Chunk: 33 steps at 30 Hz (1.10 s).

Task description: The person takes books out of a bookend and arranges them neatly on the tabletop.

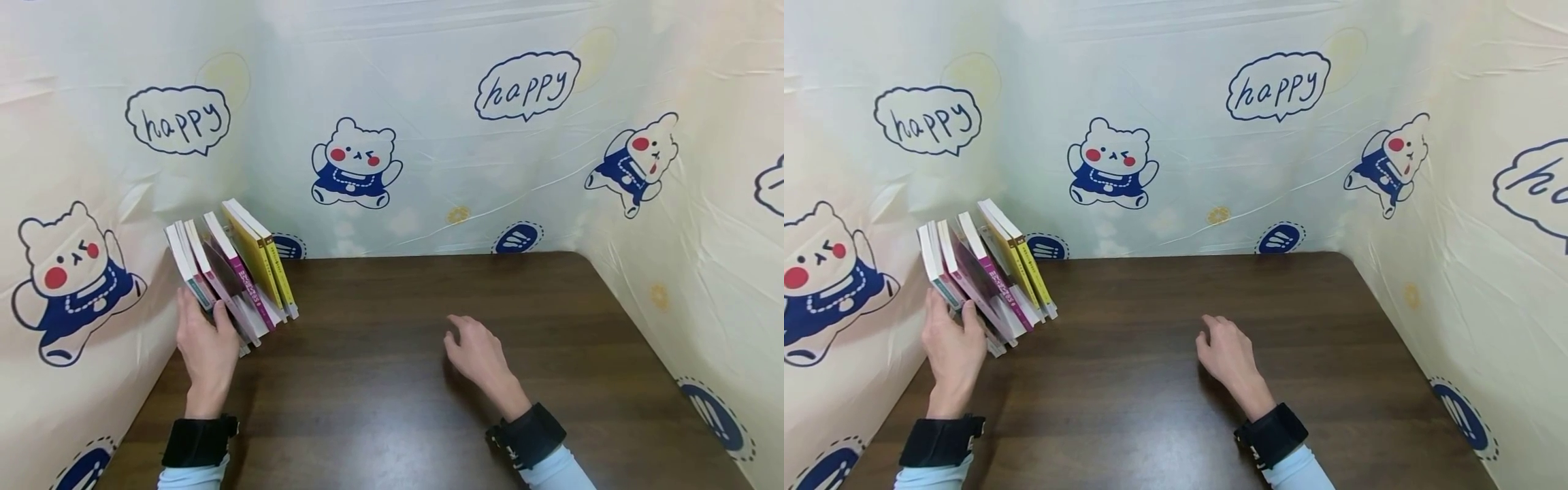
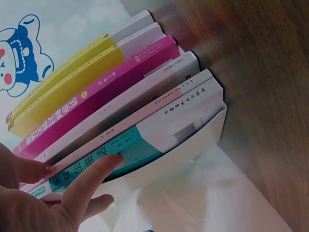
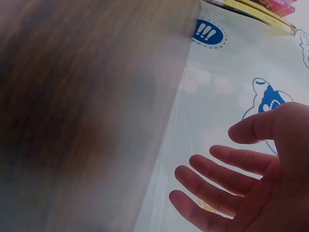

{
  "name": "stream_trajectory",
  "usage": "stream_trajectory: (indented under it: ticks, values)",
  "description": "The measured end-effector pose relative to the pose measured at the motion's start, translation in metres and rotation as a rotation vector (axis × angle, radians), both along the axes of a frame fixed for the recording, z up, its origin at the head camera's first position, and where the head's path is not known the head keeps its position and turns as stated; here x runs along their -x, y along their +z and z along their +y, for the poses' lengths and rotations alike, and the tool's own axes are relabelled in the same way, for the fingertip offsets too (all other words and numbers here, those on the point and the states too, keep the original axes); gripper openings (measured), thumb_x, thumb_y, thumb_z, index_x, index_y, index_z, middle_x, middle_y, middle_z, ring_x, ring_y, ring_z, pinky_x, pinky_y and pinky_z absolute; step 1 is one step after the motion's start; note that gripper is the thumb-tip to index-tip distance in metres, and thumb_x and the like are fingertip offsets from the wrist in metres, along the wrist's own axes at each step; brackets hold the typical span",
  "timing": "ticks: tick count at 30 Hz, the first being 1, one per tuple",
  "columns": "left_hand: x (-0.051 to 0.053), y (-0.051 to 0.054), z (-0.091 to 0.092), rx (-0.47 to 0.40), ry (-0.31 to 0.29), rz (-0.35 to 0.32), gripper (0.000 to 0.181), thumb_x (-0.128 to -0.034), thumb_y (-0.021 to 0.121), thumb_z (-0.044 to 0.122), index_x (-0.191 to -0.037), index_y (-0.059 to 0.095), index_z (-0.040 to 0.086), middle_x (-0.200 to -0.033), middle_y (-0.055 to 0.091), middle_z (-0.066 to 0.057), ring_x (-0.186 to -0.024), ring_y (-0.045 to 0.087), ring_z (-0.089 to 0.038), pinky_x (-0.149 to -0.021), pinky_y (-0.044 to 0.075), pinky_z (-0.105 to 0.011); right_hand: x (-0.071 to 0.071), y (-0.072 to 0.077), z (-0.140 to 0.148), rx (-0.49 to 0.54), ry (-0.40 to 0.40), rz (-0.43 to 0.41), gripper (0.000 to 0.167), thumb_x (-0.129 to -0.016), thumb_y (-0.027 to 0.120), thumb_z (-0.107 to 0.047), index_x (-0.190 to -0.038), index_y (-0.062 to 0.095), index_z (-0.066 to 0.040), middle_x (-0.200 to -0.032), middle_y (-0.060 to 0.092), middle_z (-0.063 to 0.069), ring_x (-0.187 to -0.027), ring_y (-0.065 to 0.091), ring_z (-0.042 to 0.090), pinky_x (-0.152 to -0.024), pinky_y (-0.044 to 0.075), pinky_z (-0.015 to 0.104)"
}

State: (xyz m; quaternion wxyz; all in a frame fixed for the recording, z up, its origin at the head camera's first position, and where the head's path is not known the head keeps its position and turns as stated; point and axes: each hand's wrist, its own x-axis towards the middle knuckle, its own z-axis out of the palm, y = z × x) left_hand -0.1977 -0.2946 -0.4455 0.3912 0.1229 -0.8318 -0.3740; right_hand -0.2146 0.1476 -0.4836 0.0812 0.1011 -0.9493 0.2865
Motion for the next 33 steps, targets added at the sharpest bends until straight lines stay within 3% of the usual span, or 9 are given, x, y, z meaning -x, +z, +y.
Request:
stream_trajectory:
  ticks: [7, 16, 21, 23, 28, 33]
  values:
    - [-0.0017, -0.0035, 0.0010, -0.001, 0.014, -0.008, 0.065, -0.1087, 0.055, 0.012, -0.168, 0.031, 0.022, -0.170, 0.031, -0.008, -0.149, 0.038, -0.038, -0.119, 0.030, -0.058, -0.0004, -0.0039, -0.0010, 0.005, 0.008, -0.005, 0.039, -0.100, 0.063, -0.016, -0.136, 0.069, -0.002, -0.136, 0.067, 0.019, -0.096, 0.070, 0.029, -0.059, 0.049, 0.034]
    - [0.0010, -0.0010, 0.0018, 0.007, 0.019, 0.011, 0.063, -0.1088, 0.055, 0.013, -0.167, 0.033, 0.024, -0.166, 0.040, -0.006, -0.142, 0.047, -0.040, -0.114, 0.038, -0.061, 0.0007, -0.0030, -0.0006, -0.009, 0.004, 0.014, 0.037, -0.101, 0.063, -0.017, -0.135, 0.070, -0.004, -0.134, 0.068, 0.018, -0.100, 0.071, 0.030, -0.063, 0.052, 0.036]
    - [0.0013, 0.0008, 0.0003, -0.011, 0.030, 0.002, 0.063, -0.1051, 0.056, 0.012, -0.165, 0.037, 0.018, -0.166, 0.039, -0.010, -0.147, 0.041, -0.038, -0.119, 0.033, -0.054, -0.0003, -0.0046, -0.0008, -0.005, 0.012, 0.009, 0.038, -0.101, 0.063, -0.017, -0.135, 0.070, -0.003, -0.134, 0.068, 0.018, -0.109, 0.071, 0.033, -0.064, 0.054, 0.037]
    - [0.0011, 0.0017, -0.0007, -0.012, 0.030, -0.001, 0.065, -0.1032, 0.056, 0.011, -0.165, 0.037, 0.015, -0.167, 0.036, -0.012, -0.150, 0.037, -0.037, -0.122, 0.028, -0.050, -0.0009, -0.0055, -0.0009, -0.001, 0.017, 0.007, 0.038, -0.101, 0.063, -0.017, -0.136, 0.069, -0.003, -0.134, 0.068, 0.018, -0.109, 0.071, 0.033, -0.063, 0.054, 0.037]
    - [0.0024, 0.0023, -0.0017, -0.013, 0.023, -0.015, 0.065, -0.1023, 0.055, 0.010, -0.164, 0.037, 0.016, -0.159, 0.046, -0.016, -0.143, 0.045, -0.042, -0.116, 0.036, -0.058, -0.0007, -0.0052, -0.0003, -0.003, 0.023, 0.023, 0.037, -0.101, 0.063, -0.016, -0.134, 0.070, -0.002, -0.133, 0.069, 0.018, -0.102, 0.072, 0.031, -0.061, 0.052, 0.035]
    - [0.0034, 0.0027, -0.0013, -0.024, -0.005, -0.022, 0.063, -0.1046, 0.052, 0.012, -0.165, 0.034, 0.018, -0.154, 0.050, -0.015, -0.139, 0.049, -0.039, -0.110, 0.041, -0.062, -0.0004, -0.0042, 0.0000, -0.003, 0.024, 0.025, 0.037, -0.101, 0.063, -0.016, -0.134, 0.070, -0.002, -0.133, 0.069, 0.018, -0.105, 0.072, 0.033, -0.066, 0.056, 0.040]
